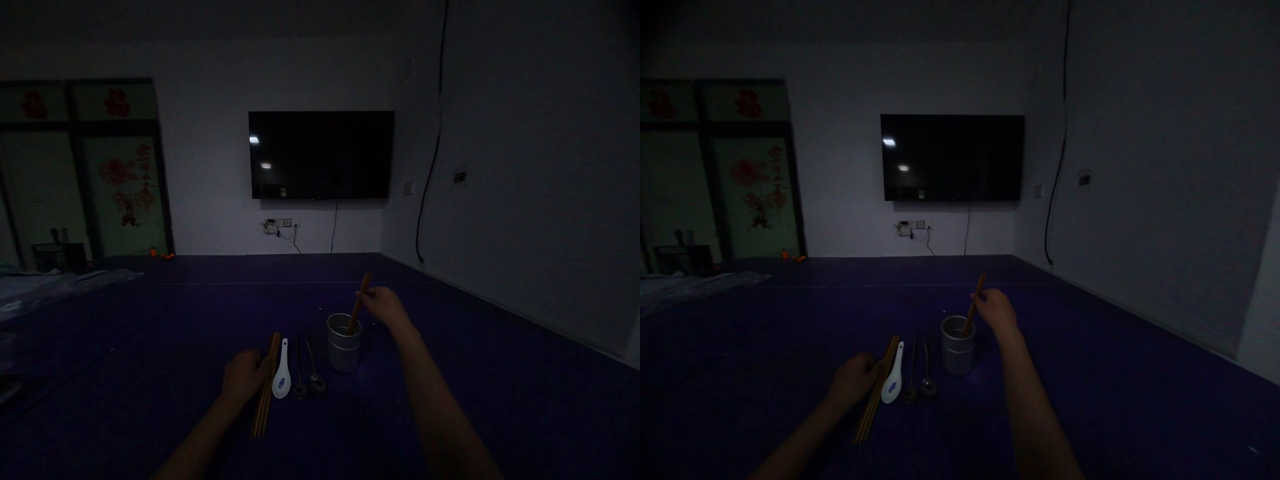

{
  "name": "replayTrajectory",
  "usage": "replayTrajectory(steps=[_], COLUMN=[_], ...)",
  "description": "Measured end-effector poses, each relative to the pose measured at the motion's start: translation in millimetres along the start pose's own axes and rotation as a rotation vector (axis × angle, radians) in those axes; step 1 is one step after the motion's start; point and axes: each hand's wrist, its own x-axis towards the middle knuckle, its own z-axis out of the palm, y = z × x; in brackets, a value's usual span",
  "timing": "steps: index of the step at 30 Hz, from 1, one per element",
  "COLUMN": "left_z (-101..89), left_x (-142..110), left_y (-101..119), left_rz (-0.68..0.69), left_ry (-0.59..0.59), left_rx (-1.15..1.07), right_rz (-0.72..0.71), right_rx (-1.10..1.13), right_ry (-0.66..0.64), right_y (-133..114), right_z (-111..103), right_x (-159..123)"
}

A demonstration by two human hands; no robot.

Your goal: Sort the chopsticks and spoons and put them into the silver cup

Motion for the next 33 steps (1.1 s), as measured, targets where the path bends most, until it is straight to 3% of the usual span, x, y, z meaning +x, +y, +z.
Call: replayTrajectory(steps=[33], left_z=[5.3], left_x=[3.9], left_y=[-6.5], left_rz=[-0.001], left_ry=[0.018], left_rx=[-0.053], right_rz=[-0.014], right_rx=[-0.009], right_ry=[0.032], right_y=[-6.2], right_z=[-0.1], right_x=[-6.0])
